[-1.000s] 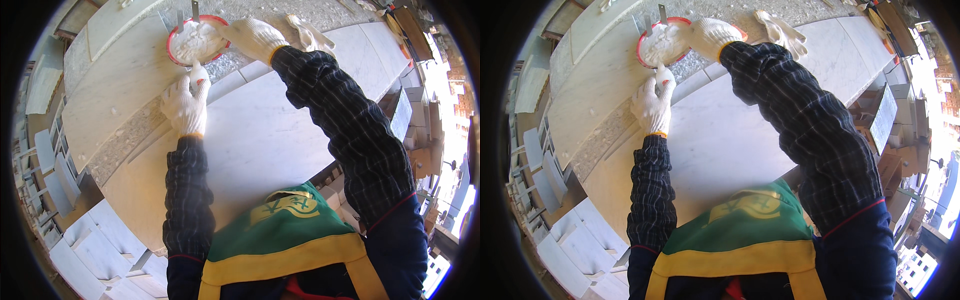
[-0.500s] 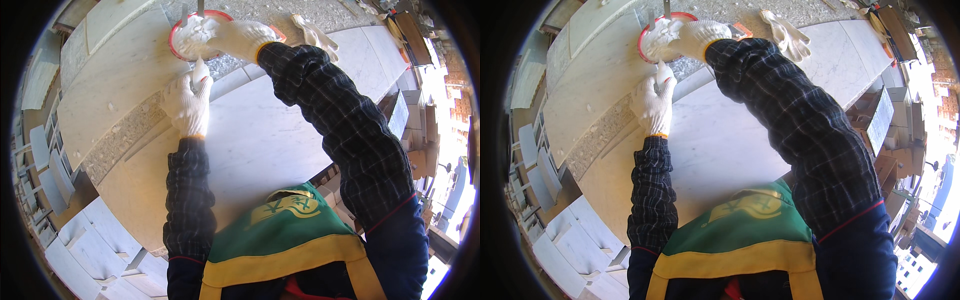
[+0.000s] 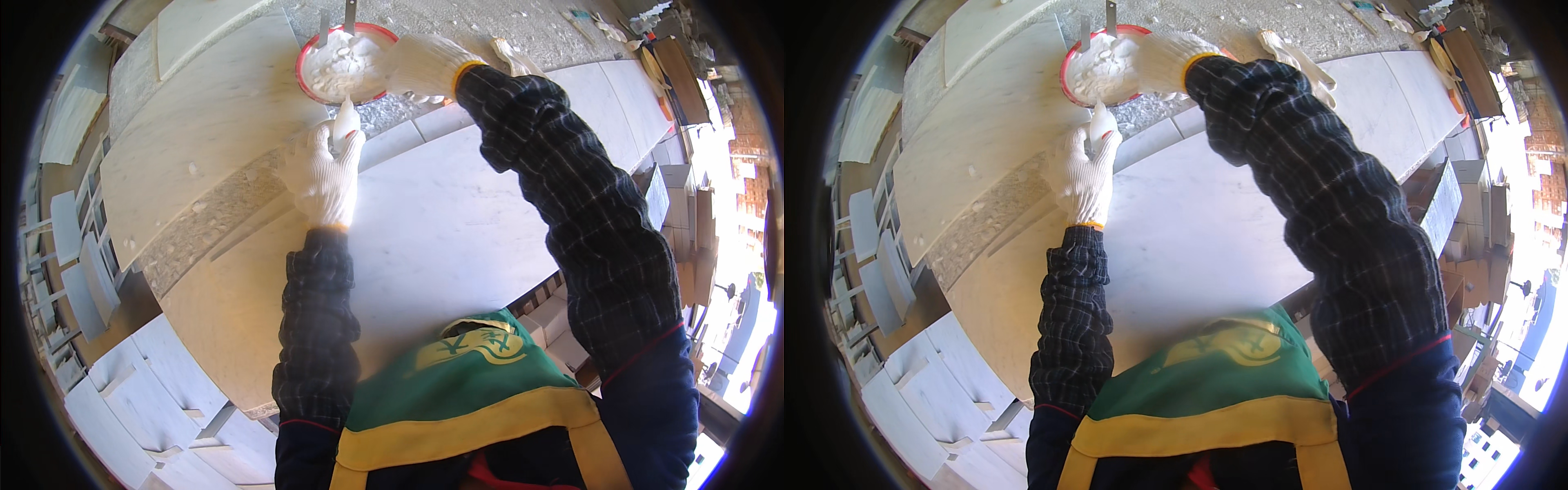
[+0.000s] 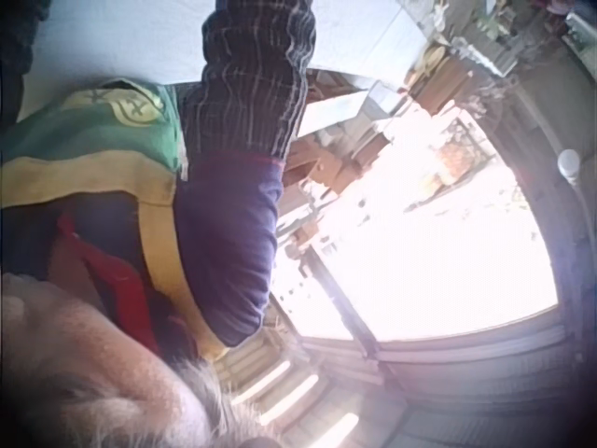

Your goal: The person scrapes a white stone slab with a metal scraper, then applies a white paste from a bowl and rubs it into the surface with gloved hands. The person lifts the slab, carries it to a stack, and places it on top. They repeat the process with another slab.

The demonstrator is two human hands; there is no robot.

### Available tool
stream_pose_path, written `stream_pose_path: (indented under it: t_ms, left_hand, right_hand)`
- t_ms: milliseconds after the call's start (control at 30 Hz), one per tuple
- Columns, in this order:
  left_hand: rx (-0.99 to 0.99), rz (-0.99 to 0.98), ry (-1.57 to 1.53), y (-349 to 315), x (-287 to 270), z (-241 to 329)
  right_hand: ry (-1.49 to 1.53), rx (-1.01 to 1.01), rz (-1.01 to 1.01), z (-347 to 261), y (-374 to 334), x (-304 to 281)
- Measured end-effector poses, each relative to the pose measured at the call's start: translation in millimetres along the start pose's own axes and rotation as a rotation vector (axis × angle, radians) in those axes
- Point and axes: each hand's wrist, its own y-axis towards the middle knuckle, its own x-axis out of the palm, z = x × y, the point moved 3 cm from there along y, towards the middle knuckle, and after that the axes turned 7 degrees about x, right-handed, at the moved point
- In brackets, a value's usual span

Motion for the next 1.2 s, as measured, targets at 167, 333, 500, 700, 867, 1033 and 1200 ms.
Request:
stream_pose_path:
  t_ms: [167,333,500,700,867,1033,1200]
  left_hand:
    - [0.099,0.071,0.17,-0.6,-5.4,4.6]
    - [0.149,0.117,0.193,1.5,-11.4,9.5]
    - [0.114,0.082,0.194,2.9,-13.0,11.8]
    - [0.109,0.082,0.201,3.5,-14.7,15.9]
    - [0.069,0.054,0.156,3.9,-15.0,13.9]
    - [0.083,0.053,0.191,3.9,-15.0,13.9]
    - [-0.047,-0.014,0.15,0.7,-11.7,8.5]
  right_hand:
    - [0.036,0.254,-0.218,19.3,-10.4,6.4]
    - [0.299,0.418,-0.144,26.3,-22.7,17.2]
    - [0.286,0.463,-0.078,29.0,-24.7,35.6]
    - [0.089,0.234,-0.042,25.1,-19.5,50.8]
    - [-0.111,0.114,-0.145,23.8,-19.0,56.3]
    - [0.583,0.335,0.099,26.4,-44.1,42.5]
    - [1.082,0.647,0.096,12.6,-70.6,43.3]
